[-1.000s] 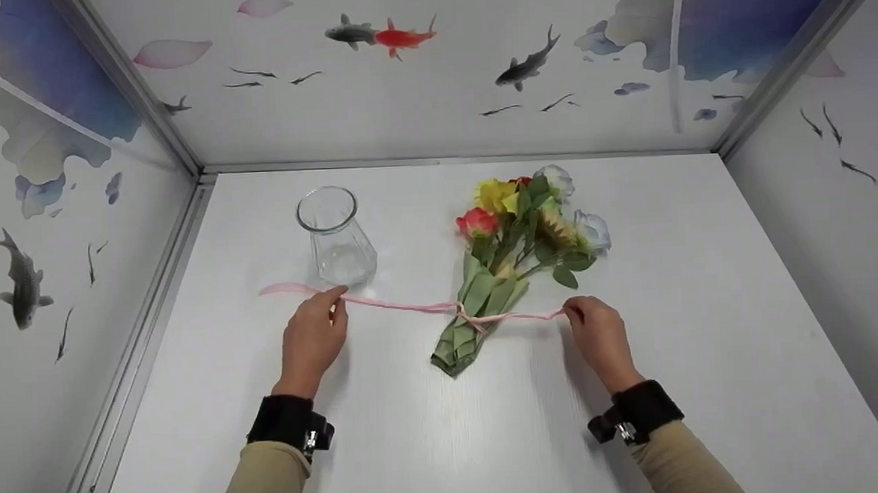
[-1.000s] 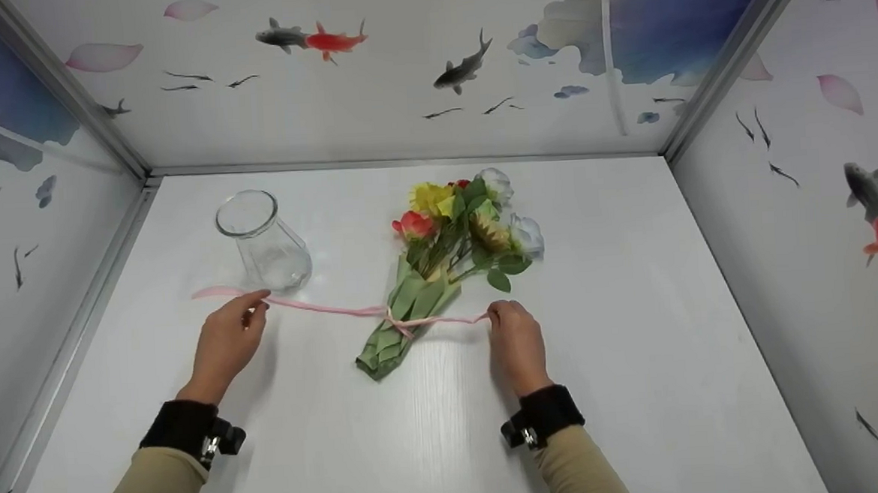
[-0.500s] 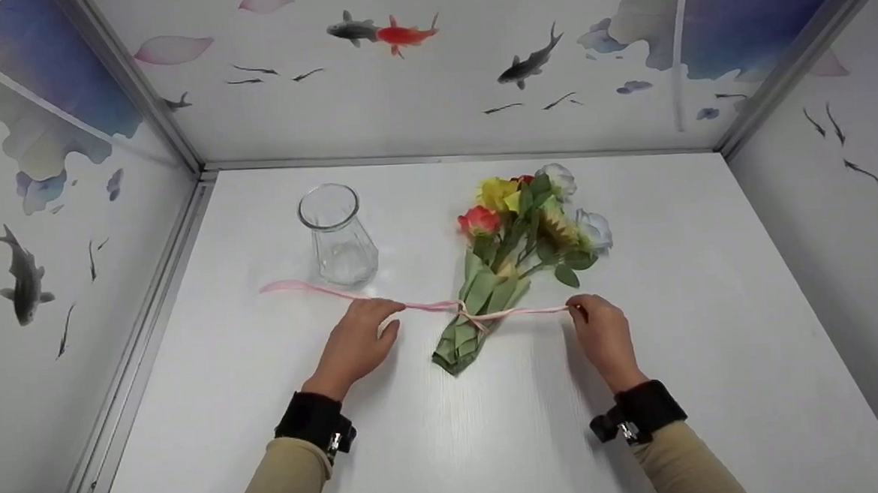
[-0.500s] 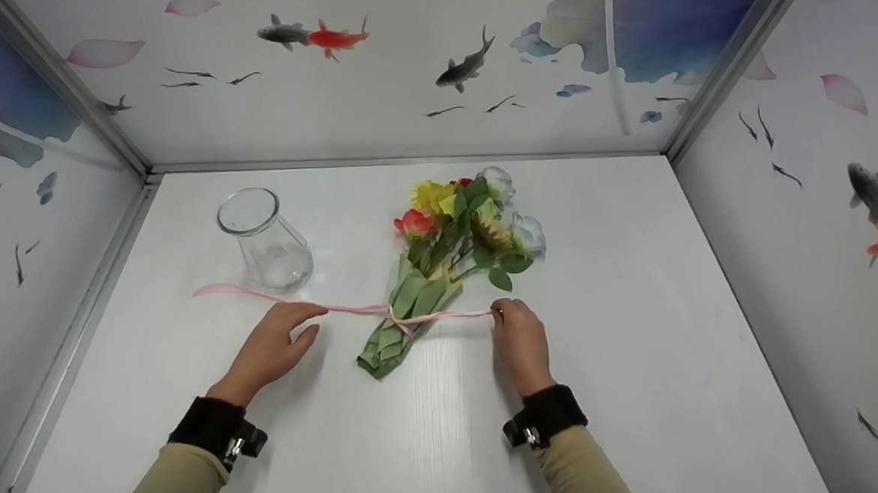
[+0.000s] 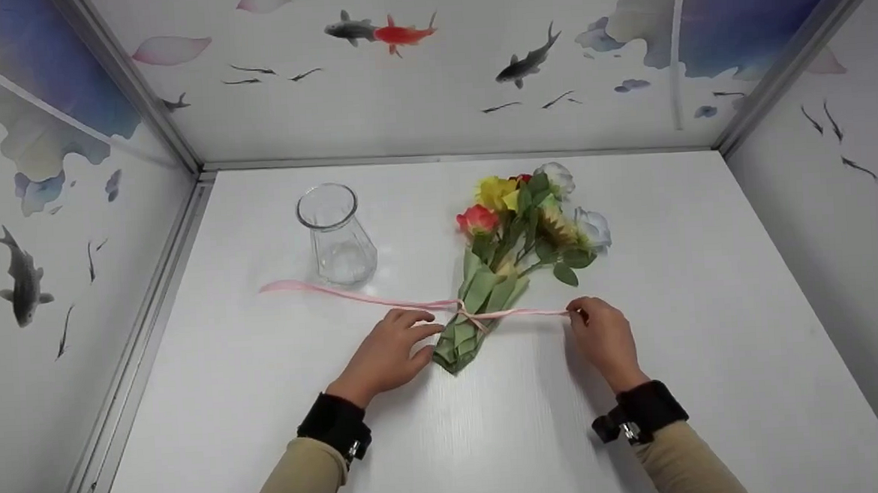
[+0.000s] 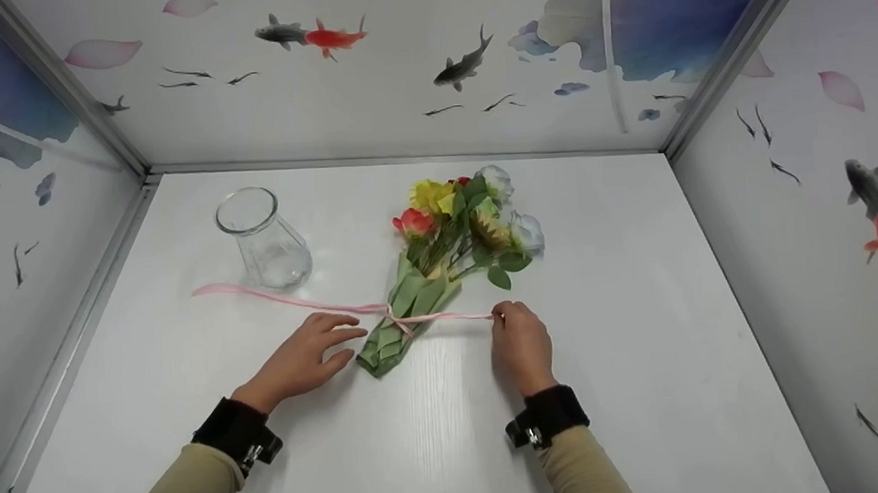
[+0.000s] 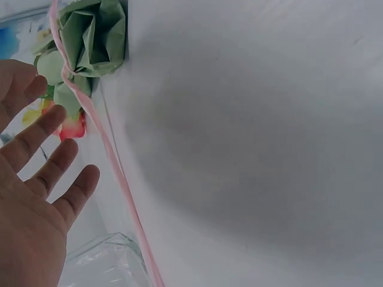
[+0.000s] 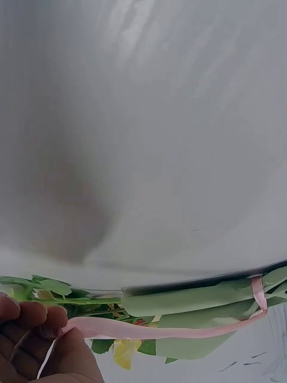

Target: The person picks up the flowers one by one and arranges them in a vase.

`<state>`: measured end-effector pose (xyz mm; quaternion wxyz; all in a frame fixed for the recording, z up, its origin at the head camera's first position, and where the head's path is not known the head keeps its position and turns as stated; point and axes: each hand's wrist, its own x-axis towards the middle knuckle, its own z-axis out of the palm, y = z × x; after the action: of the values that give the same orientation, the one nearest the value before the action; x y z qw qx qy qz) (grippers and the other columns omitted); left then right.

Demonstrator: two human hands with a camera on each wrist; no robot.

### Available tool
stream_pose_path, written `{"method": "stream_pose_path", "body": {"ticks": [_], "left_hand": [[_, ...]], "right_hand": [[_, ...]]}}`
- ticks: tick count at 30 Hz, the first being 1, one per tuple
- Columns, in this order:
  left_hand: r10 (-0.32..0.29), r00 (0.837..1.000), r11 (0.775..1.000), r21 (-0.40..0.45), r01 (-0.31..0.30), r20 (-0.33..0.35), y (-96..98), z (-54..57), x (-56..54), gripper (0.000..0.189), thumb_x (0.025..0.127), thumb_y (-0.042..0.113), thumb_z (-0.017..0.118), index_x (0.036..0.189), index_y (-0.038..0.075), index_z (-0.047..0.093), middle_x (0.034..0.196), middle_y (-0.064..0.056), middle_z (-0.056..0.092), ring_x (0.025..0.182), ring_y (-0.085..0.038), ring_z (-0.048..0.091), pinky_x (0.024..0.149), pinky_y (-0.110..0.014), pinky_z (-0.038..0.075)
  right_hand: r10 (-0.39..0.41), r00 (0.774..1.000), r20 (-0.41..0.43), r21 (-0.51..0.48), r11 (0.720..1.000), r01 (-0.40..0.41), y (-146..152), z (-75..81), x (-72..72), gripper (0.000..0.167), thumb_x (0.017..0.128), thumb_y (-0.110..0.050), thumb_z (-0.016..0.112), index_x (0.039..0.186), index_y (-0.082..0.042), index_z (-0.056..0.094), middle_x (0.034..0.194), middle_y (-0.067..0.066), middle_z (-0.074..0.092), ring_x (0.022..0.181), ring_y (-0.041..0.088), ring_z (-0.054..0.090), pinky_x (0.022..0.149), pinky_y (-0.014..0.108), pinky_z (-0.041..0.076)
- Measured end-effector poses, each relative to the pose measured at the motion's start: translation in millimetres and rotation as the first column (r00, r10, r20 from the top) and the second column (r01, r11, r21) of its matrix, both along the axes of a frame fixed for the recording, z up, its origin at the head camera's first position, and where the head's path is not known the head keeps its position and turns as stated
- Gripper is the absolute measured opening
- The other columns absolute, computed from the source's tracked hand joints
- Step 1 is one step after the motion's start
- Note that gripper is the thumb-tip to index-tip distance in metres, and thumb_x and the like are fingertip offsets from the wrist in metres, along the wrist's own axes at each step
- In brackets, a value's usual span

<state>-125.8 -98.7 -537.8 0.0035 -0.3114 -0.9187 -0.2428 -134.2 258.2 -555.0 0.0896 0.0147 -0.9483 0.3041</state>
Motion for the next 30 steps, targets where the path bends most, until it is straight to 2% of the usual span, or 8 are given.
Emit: {"method": "stream_pose_path", "body": {"ticks": [7,13,21,30], "left_hand": [[-0.056,0.997,0.997,-0.044,0.059,0.048,11.6,-2.1,4.2,0.032,0.101,0.022,0.064,0.132,0.023,0.070,0.141,-0.010,0.056,0.128,-0.032,0.051,0.105,-0.050,0.045],[-0.079,0.995,0.992,-0.091,0.084,0.062,17.1,-4.3,6.5,0.035,0.102,0.025,0.063,0.137,0.026,0.068,0.144,-0.010,0.053,0.128,-0.031,0.051,0.104,-0.049,0.045],[-0.122,0.992,0.986,-0.106,0.126,0.039,19.5,-6.7,9.4,0.035,0.101,0.025,0.064,0.136,0.027,0.068,0.142,-0.010,0.054,0.120,-0.032,0.057,0.094,-0.049,0.051],[-0.143,0.988,0.977,-0.151,0.151,0.061,22.0,-11.4,9.4,0.039,0.102,0.024,0.060,0.142,0.027,0.063,0.139,-0.009,0.057,0.114,-0.029,0.060,0.095,-0.045,0.051]], "right_hand": [[-0.006,0.993,0.118,0.019,1.000,0.004,1,-1.0,0.2,0.012,0.092,-0.005,0.061,0.095,0.000,0.072,0.091,0.015,0.069,0.084,0.032,0.065,0.078,0.050,0.052],[0.017,0.980,0.196,0.046,0.999,-0.027,2,-3.8,1.2,0.010,0.089,-0.008,0.059,0.087,-0.004,0.068,0.085,0.010,0.065,0.077,0.027,0.060,0.071,0.045,0.049],[0.060,0.964,0.260,0.121,0.988,-0.094,3,-8.4,2.2,0.007,0.084,-0.008,0.058,0.080,-0.004,0.062,0.078,0.008,0.059,0.071,0.025,0.055,0.065,0.041,0.046],[0.104,0.948,0.300,0.208,0.963,-0.171,1,-7.7,4.6,0.009,0.085,-0.009,0.061,0.081,-0.004,0.066,0.077,0.008,0.058,0.075,0.030,0.058,0.077,0.054,0.046]]}}
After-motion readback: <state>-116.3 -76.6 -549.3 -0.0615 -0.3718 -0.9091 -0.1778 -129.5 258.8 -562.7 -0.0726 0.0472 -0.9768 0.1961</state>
